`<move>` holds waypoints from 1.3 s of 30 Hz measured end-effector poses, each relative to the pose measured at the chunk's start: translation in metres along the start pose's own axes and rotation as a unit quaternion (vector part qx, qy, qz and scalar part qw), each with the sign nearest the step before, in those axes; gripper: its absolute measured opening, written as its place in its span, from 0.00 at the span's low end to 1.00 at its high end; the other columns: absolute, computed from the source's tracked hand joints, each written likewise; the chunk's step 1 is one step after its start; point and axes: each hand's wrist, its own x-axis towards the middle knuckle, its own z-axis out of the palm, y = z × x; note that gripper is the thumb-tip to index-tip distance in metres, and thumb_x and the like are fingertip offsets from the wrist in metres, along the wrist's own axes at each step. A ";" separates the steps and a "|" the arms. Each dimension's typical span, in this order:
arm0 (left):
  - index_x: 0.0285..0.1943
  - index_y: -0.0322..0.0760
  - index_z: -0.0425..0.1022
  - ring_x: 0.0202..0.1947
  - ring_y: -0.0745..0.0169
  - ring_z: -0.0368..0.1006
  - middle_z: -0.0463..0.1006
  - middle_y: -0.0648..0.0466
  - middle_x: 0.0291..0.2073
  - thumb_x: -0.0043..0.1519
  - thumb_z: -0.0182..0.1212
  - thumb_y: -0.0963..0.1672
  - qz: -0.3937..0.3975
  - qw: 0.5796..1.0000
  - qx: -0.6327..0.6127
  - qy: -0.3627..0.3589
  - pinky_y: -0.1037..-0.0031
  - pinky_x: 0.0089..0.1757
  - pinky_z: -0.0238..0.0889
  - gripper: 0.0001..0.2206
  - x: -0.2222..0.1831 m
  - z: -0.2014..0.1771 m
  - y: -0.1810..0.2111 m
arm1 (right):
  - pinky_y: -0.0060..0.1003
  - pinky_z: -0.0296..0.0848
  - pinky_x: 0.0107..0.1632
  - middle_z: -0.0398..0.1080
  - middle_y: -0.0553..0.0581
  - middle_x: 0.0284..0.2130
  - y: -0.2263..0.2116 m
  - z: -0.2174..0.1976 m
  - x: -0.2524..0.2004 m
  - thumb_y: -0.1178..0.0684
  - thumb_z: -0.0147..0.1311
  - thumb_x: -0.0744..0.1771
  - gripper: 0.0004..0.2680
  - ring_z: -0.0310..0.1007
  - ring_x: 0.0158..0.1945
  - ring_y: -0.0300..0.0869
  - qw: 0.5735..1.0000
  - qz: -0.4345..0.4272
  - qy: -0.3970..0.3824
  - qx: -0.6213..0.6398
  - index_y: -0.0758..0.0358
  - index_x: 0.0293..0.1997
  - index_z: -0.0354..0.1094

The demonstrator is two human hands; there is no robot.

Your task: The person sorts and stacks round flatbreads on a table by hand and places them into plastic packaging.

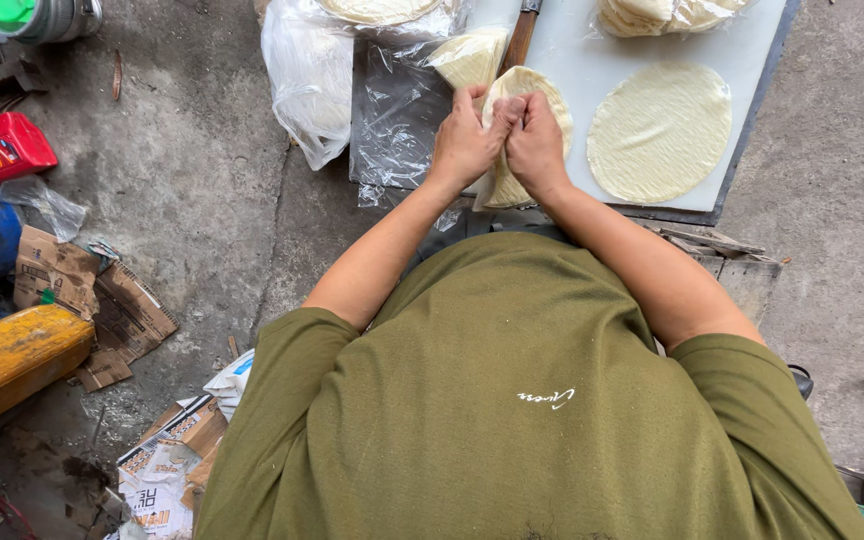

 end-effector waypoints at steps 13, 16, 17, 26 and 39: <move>0.51 0.34 0.74 0.34 0.50 0.79 0.82 0.42 0.37 0.72 0.55 0.48 0.183 0.974 -0.131 0.035 0.63 0.36 0.71 0.12 -0.044 -0.006 0.096 | 0.28 0.71 0.42 0.70 0.49 0.38 -0.101 -0.056 -0.040 0.47 0.48 0.76 0.10 0.66 0.40 0.32 0.990 -0.114 0.070 0.035 0.65 0.52 0.61; 0.55 0.35 0.73 0.36 0.53 0.79 0.81 0.43 0.39 0.72 0.55 0.47 0.232 0.960 -0.147 0.046 0.66 0.38 0.72 0.12 -0.049 -0.010 0.115 | 0.26 0.68 0.38 0.68 0.48 0.35 -0.107 -0.061 -0.038 0.47 0.48 0.76 0.10 0.64 0.36 0.32 0.986 -0.113 0.089 0.081 0.64 0.49 0.62; 0.57 0.35 0.73 0.36 0.56 0.79 0.81 0.44 0.39 0.72 0.55 0.47 0.236 0.958 -0.156 0.040 0.67 0.39 0.73 0.13 -0.049 -0.011 0.119 | 0.26 0.67 0.37 0.67 0.48 0.34 -0.107 -0.065 -0.036 0.47 0.49 0.76 0.10 0.63 0.35 0.32 0.984 -0.111 0.090 0.103 0.63 0.48 0.62; 0.60 0.33 0.76 0.48 0.69 0.77 0.83 0.53 0.48 0.74 0.55 0.46 0.170 0.885 -0.419 -0.109 0.77 0.51 0.72 0.13 -0.043 -0.040 0.114 | 0.28 0.72 0.49 0.70 0.51 0.38 -0.085 -0.122 -0.039 0.51 0.53 0.76 0.08 0.67 0.41 0.34 0.920 -0.111 0.142 0.347 0.65 0.49 0.67; 0.62 0.33 0.75 0.39 0.74 0.73 0.80 0.57 0.40 0.73 0.56 0.44 0.277 0.891 -0.256 -0.254 0.80 0.43 0.70 0.13 -0.036 -0.082 0.127 | 0.39 0.75 0.63 0.72 0.57 0.55 -0.125 -0.131 -0.026 0.30 0.53 0.63 0.28 0.72 0.60 0.42 0.868 0.074 -0.092 0.483 0.64 0.61 0.65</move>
